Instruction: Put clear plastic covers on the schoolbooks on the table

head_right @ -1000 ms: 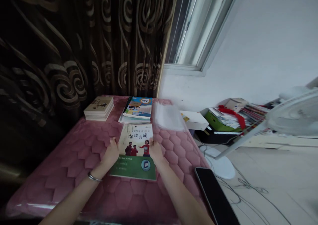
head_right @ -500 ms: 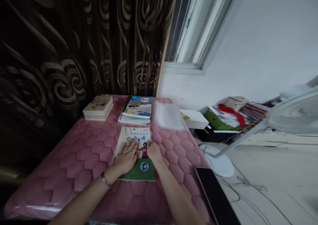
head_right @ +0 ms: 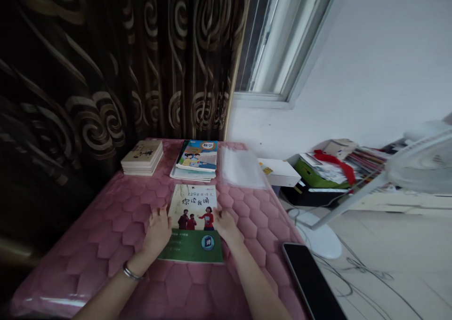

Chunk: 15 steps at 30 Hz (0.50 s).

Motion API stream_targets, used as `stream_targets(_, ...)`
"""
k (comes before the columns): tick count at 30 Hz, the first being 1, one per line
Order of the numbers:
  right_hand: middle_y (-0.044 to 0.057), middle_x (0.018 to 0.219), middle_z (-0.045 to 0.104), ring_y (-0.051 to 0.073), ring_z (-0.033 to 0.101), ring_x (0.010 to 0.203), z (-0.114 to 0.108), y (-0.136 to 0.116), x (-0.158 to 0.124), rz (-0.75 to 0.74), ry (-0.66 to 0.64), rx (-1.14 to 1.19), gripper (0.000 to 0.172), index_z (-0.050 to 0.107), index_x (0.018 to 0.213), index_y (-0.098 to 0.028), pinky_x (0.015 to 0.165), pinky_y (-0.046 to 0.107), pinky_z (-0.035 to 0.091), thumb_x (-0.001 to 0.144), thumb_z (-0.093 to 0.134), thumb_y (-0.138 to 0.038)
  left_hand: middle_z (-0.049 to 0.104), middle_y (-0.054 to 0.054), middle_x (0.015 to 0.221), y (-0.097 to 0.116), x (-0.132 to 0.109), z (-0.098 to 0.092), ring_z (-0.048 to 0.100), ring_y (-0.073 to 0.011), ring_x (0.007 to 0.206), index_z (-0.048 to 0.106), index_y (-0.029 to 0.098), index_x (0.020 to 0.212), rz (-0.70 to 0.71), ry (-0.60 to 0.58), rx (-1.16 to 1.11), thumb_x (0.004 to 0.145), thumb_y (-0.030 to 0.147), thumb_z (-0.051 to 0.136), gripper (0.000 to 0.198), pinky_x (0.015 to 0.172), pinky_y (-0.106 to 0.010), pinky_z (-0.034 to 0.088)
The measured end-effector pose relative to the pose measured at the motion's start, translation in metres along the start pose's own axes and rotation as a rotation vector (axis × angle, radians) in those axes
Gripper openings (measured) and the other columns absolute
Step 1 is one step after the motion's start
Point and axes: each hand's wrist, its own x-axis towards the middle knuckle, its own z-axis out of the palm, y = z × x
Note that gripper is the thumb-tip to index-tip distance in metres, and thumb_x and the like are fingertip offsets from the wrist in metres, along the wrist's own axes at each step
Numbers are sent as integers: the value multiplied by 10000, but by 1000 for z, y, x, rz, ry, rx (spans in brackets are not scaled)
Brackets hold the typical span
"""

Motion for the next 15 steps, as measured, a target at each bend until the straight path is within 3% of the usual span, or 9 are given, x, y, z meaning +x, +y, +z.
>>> stream_targets(3,124,748,734,260,713,748,-3,11,-19,1,-35,33,386,622,666,-195,653,313,501,918,459,-437,634,-289,1128,3,-5,0,683,-302,920,546,-27,1268,-15,-24,37,917,154,414,415,774,-391,554)
stream_targets(6,111,813,750,266,716,794,1,16,-34,-30,-12,54,306,652,739,-216,698,334,510,897,463,-397,629,-341,1119,5,-5,6,703,-328,857,535,-61,1270,-24,-39,31,920,180,413,442,693,-396,564)
stream_targets(11,140,894,751,287,713,858,6,10,-45,-34,16,76,282,645,817,-208,761,375,519,887,423,-367,708,-260,957,-3,4,18,714,-301,879,546,-24,1237,-63,-94,-248,922,194,401,410,740,-359,549)
stream_targets(15,133,879,741,275,712,822,16,-6,-57,-47,8,169,295,629,850,-207,731,361,527,902,407,-393,662,-293,1130,-30,1,13,687,-314,1027,546,-3,1211,-99,-107,-285,910,206,452,378,829,-358,527)
